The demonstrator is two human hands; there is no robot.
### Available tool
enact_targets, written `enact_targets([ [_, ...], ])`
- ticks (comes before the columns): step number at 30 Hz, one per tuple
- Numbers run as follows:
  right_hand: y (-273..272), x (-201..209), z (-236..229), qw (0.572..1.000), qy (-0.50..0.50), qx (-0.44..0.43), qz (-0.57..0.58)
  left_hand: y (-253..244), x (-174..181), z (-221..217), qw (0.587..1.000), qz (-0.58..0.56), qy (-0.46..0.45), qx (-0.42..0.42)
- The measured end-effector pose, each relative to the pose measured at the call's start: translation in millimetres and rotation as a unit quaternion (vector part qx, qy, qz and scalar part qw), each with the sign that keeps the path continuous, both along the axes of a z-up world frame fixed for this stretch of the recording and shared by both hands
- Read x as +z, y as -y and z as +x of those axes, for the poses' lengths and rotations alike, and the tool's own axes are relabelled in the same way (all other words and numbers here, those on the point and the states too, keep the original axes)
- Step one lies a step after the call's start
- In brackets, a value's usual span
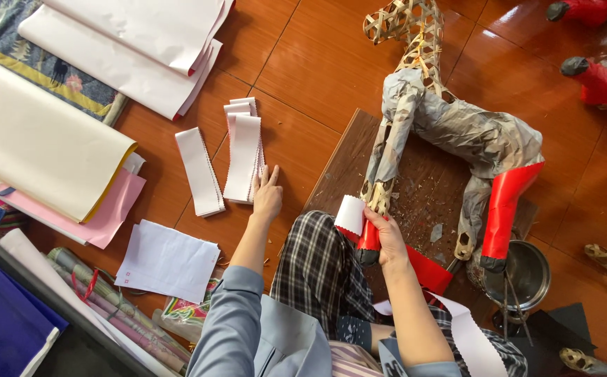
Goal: Decorating paper-based animal crafts by gluing on colored paper strips.
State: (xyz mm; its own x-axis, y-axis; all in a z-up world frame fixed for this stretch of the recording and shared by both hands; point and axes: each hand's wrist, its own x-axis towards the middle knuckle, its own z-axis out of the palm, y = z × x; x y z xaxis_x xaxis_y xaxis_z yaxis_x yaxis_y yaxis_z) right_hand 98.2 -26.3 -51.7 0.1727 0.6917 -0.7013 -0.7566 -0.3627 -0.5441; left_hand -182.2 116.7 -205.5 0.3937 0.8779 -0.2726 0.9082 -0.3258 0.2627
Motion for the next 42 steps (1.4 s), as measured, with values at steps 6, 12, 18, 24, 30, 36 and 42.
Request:
enact_targets([
  [6,-0.1,-7.2,0.9,1.000,-0.006,0.003,0.012,14.6,1.8,5.1,1.000,0.021,0.008,-0.016],
  [12,-0.1,-28.8,2.9,1.000,0.006,-0.004,0.012,31.7,87.1,38.5,0.958,-0.081,0.224,0.158],
  [18,-5.7,-23.6,-0.4,1.000,-0.008,-0.019,-0.020,84.1,139.4,54.8,0.828,-0.358,0.431,0.008],
  [24,-1.1,-60.7,0.3,0.999,-0.002,-0.001,0.039,102.6,153.3,110.6,0.777,-0.247,0.558,0.153],
  [30,1.0,6.0,-12.7,0.959,0.282,0.017,0.015,42.5,215.4,169.0,0.863,-0.030,0.469,0.185],
  [36,23.3,-0.6,-9.6,0.897,0.439,0.001,-0.048,79.6,215.4,226.8,0.885,-0.117,0.447,-0.053],
  [42,18.9,-72.0,1.8,0.961,0.072,-0.253,0.090,97.1,128.7,187.1,0.860,-0.153,0.467,0.139],
])
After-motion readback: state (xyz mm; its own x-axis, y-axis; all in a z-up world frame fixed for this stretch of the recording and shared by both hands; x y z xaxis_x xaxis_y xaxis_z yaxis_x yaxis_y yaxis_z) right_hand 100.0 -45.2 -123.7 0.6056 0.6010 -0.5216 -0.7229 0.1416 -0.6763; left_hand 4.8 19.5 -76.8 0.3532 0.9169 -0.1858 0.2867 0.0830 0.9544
